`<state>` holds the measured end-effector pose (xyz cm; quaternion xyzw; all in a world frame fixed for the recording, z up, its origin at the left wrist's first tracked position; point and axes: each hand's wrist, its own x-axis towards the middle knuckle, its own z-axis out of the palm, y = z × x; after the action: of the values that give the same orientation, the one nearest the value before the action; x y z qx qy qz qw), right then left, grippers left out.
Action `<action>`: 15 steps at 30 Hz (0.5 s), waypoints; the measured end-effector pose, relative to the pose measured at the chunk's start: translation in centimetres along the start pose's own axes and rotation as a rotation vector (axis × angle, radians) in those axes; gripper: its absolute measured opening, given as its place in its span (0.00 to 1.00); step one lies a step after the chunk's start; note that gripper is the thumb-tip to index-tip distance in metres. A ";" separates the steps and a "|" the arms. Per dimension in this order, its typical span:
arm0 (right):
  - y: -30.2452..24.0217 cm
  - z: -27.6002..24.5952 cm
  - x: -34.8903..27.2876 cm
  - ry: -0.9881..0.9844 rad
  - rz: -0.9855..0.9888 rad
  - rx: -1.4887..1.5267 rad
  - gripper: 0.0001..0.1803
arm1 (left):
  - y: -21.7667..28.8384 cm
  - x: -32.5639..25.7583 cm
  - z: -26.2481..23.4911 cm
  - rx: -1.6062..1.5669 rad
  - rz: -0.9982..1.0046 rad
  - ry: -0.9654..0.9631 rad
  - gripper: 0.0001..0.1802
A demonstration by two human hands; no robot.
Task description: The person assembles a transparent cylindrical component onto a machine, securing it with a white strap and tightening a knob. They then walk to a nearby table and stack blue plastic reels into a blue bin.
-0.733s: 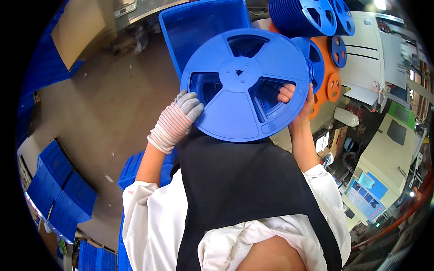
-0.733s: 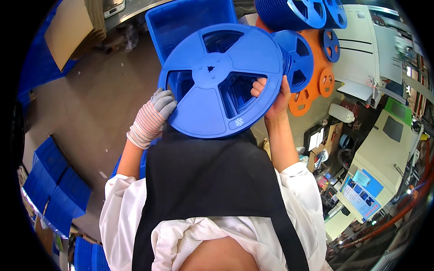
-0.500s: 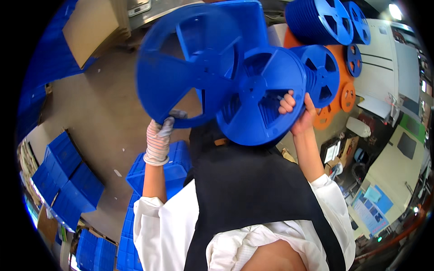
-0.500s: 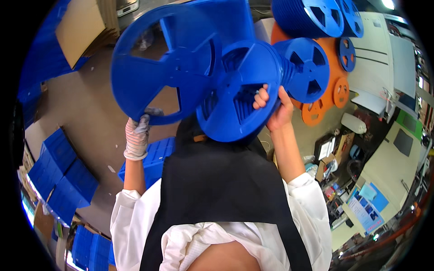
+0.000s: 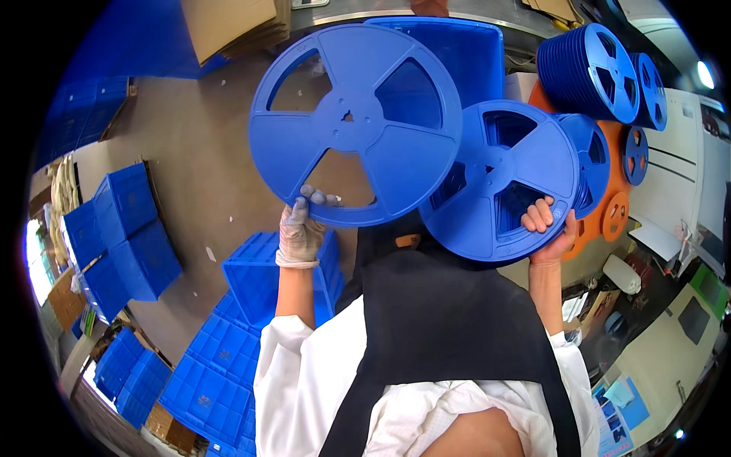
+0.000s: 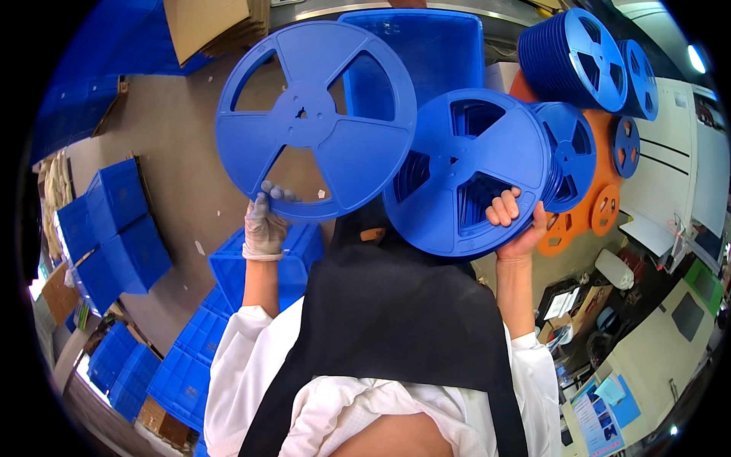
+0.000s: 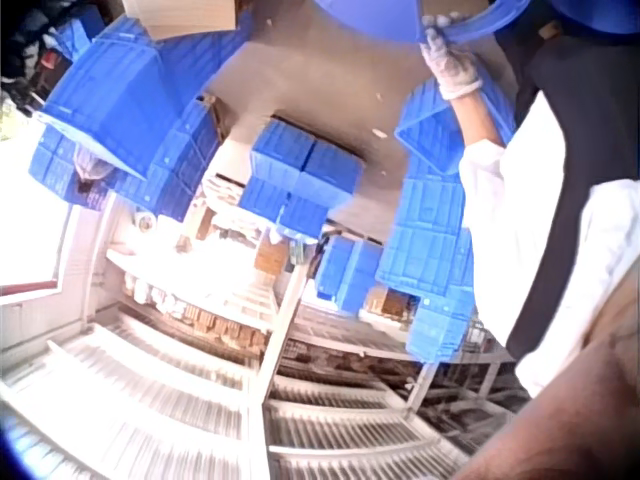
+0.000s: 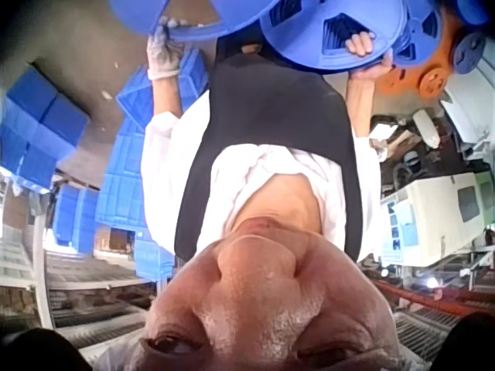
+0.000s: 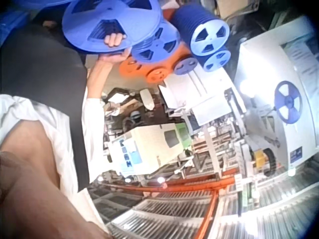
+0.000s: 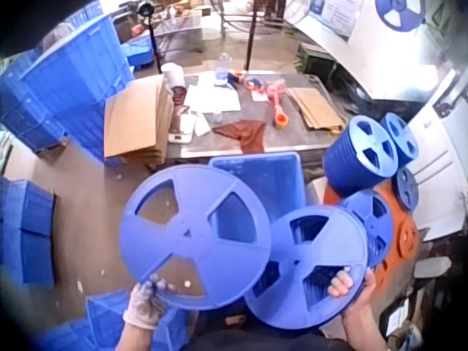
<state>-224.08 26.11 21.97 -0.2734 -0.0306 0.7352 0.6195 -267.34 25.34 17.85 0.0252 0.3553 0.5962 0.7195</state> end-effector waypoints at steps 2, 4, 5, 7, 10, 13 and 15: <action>0.0 -0.1 0.1 -0.026 0.014 0.049 0.24 | 0.0 -0.3 1.7 0.016 0.021 0.062 0.09; -0.9 0.1 0.2 -0.033 0.015 0.061 0.24 | 1.4 -0.9 1.6 -0.171 0.181 -0.038 0.11; -1.3 0.4 0.3 -0.028 0.009 0.064 0.24 | 1.4 -1.3 2.5 -0.141 0.224 -0.065 0.12; -1.3 0.8 0.9 -0.071 0.016 0.110 0.24 | 1.6 -1.4 4.8 0.212 0.272 0.067 0.07; -2.5 1.2 0.5 -0.151 0.017 0.165 0.25 | -0.7 -0.7 5.8 0.978 0.294 0.297 0.05; -3.2 1.7 0.7 -0.194 0.036 0.195 0.26 | -3.7 -0.8 5.5 1.271 0.315 0.207 0.13; -3.1 2.3 0.7 -0.191 0.055 0.225 0.26 | -5.2 -1.2 5.3 1.333 0.417 0.040 0.20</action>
<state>-222.35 28.19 24.84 -0.1318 0.0010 0.7733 0.6201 -260.16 24.83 19.97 0.5179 0.6463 0.3772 0.4145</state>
